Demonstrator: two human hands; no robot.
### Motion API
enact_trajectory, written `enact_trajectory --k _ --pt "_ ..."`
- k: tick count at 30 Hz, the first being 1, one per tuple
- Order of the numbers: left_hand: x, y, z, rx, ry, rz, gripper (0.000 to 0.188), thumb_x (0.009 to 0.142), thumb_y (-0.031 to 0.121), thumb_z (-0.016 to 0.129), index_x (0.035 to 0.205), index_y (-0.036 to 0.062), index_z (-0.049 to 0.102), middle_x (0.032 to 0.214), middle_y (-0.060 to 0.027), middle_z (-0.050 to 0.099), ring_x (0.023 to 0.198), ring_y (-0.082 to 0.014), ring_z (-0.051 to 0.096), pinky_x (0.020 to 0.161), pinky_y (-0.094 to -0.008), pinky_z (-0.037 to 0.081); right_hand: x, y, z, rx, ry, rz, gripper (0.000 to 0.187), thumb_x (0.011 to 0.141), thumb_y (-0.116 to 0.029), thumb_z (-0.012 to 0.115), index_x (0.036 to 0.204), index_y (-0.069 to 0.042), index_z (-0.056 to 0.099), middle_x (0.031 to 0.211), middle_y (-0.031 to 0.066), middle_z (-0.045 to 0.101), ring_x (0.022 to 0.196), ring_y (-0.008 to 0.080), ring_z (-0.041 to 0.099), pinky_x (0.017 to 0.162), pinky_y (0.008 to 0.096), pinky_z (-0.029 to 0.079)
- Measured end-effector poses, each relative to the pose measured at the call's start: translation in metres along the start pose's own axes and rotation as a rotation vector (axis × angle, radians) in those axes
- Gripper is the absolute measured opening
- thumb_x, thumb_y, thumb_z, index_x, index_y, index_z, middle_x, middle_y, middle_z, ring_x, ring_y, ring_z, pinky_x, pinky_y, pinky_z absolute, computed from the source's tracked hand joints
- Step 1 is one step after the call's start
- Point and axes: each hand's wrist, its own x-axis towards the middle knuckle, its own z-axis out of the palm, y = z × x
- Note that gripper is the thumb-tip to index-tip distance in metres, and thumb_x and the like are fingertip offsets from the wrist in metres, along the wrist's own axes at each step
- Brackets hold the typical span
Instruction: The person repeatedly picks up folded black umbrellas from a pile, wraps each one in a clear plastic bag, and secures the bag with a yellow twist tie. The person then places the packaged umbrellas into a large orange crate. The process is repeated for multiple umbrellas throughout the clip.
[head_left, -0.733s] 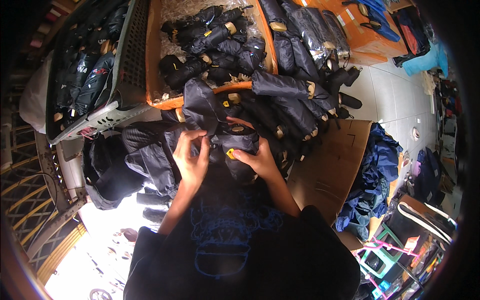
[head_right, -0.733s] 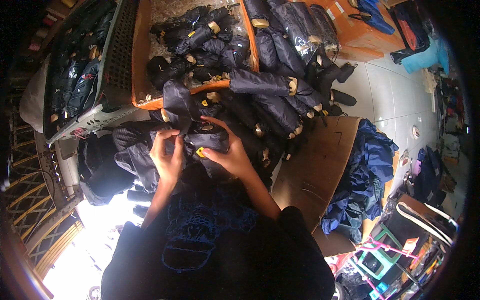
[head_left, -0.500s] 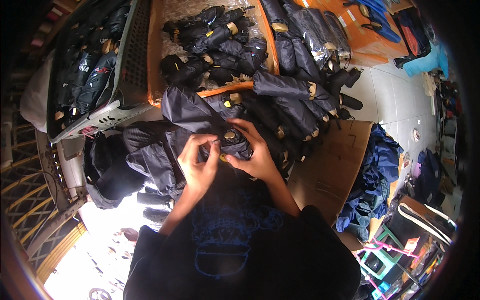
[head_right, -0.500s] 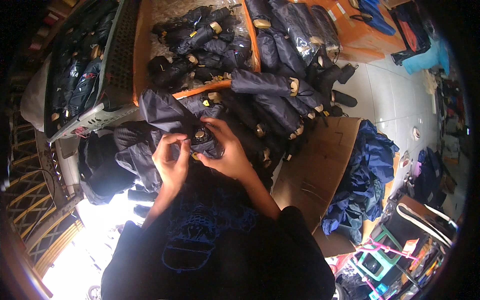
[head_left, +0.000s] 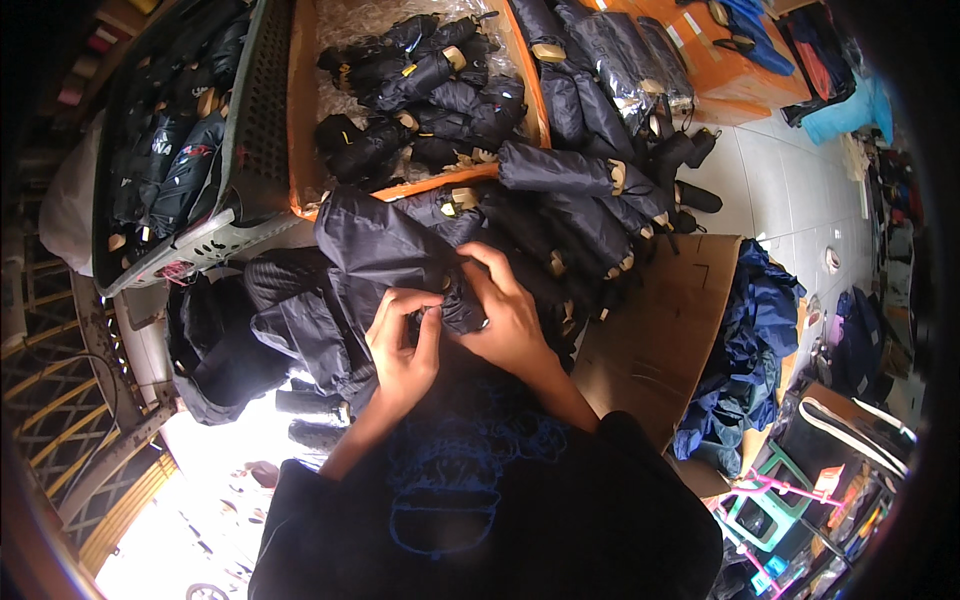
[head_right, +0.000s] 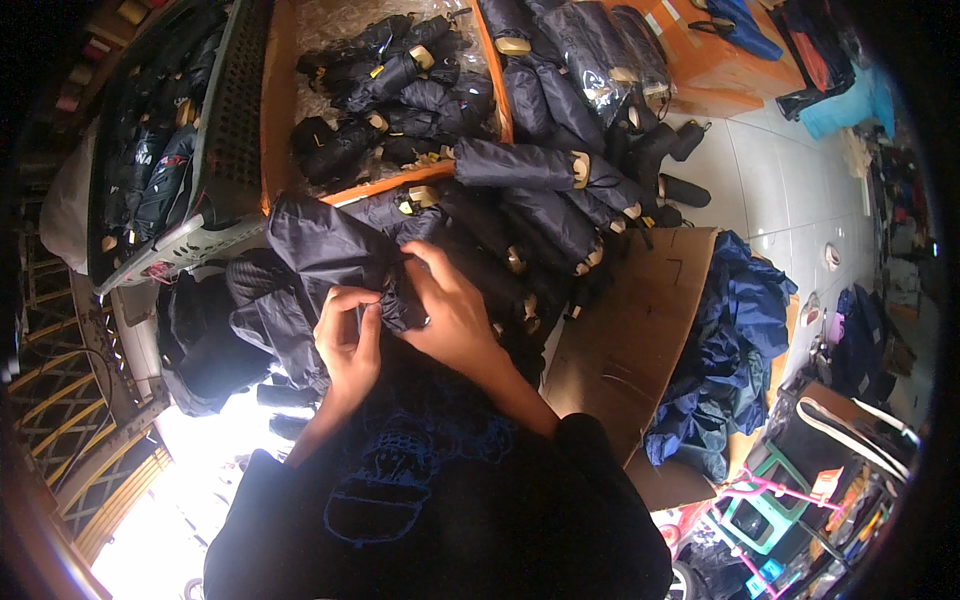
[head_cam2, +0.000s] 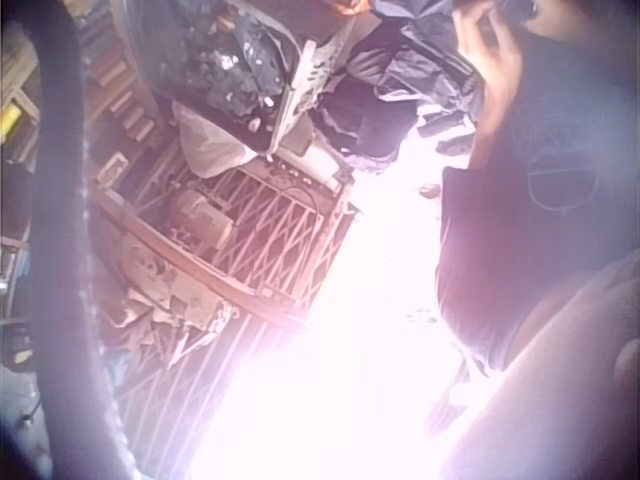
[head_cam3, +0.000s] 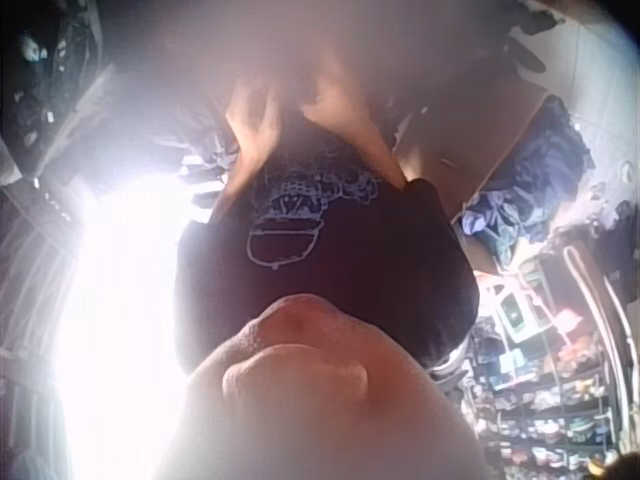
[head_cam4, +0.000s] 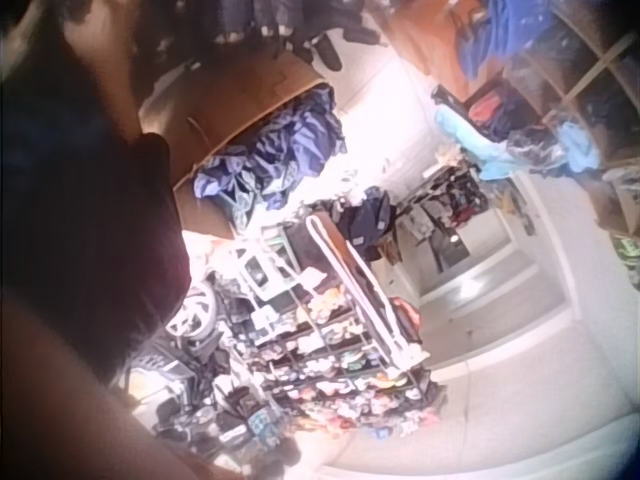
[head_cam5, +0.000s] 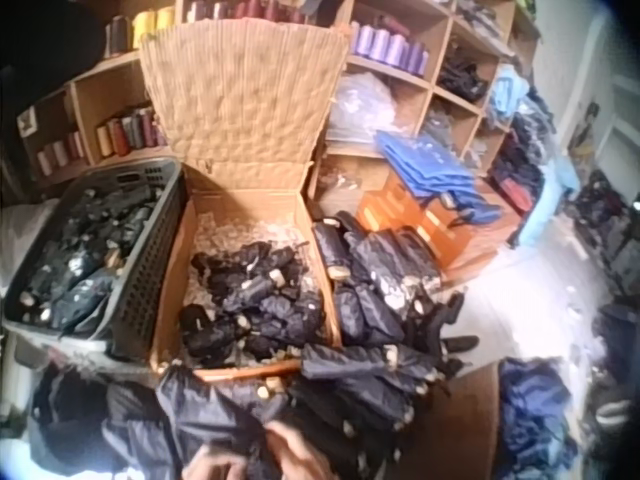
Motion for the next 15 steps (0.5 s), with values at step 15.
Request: enact_trajectory --k 15 --pt "-0.032 -0.04 -0.012 -0.397 0.039 -0.445 0.028 0.088 -0.006 0.064 0.114 -0.0003 0.056 0.104 -0.0061 0.058 0.1 -0.0118 0.053 0.089 -0.0255 0.043 -0.032 -0.002 0.048 0.085 -0.126 0.064 0.063 0.079 -0.022 0.072 0.124 0.012 0.044 0.137 0.0281 0.035 0.118 0.0466 0.047 0.098 0.0478 0.042"
